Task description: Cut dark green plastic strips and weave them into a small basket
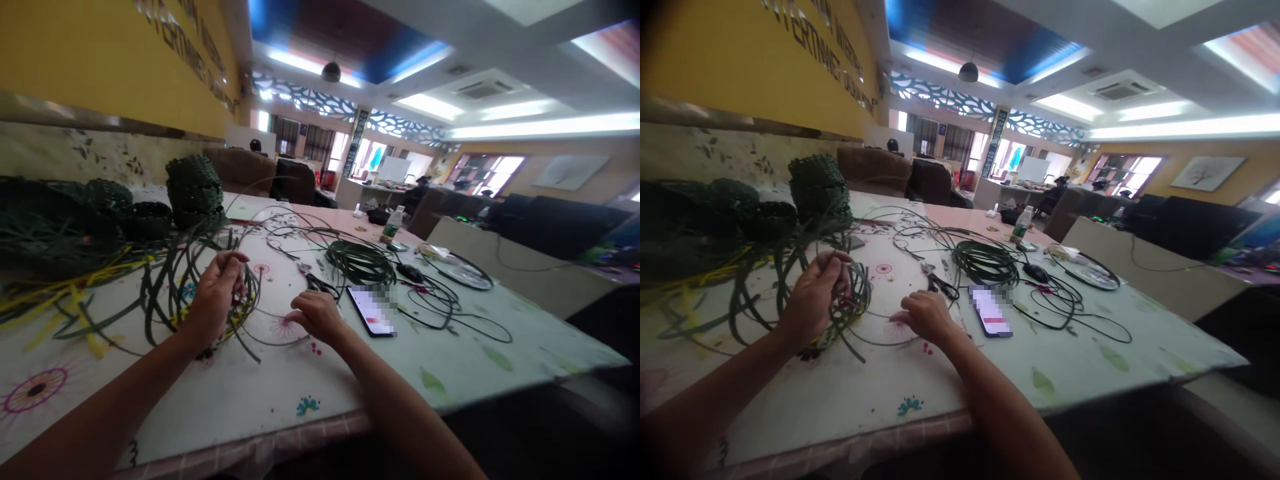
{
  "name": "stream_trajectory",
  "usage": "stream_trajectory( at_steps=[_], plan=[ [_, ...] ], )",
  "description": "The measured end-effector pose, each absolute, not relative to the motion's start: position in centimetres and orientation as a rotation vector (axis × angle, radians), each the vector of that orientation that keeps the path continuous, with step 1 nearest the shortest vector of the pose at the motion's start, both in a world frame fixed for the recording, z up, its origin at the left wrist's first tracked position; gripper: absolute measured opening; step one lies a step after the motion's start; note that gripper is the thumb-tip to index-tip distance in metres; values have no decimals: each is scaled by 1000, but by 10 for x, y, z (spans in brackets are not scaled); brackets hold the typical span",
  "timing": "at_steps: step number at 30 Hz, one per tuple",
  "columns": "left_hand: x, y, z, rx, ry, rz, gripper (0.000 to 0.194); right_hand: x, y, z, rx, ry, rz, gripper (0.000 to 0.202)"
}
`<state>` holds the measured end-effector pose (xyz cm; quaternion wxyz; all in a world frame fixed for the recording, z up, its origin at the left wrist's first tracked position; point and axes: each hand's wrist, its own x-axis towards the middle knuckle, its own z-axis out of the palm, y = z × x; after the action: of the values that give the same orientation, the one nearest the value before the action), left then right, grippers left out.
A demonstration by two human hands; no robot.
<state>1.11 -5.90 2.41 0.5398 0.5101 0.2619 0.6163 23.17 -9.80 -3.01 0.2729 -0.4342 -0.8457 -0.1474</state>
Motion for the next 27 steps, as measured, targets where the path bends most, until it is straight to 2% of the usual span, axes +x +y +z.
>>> stream_trajectory(
  at_steps=[4,7,13,18,21,27],
  plan=[
    [0,-48,16,1213,610,1564,23,243,-95,-27,-1277,-2266,-263,58],
    [-3,-45,17,1208,589,1613,29,250,-97,-22,-1282,-2225,-284,59],
    [-5,-48,26,1242,597,1652,51,260,-110,-5,-1124,-2100,-655,55],
    [-8,-57,39,1206,481,1568,61,262,-141,9,-1134,-2031,-889,46],
    [-7,-63,43,1220,436,1519,58,265,-166,12,-1182,-1972,-992,42],
    [1,-79,35,1325,457,1438,31,282,-229,12,-1351,-1775,-1083,31]
  ],
)
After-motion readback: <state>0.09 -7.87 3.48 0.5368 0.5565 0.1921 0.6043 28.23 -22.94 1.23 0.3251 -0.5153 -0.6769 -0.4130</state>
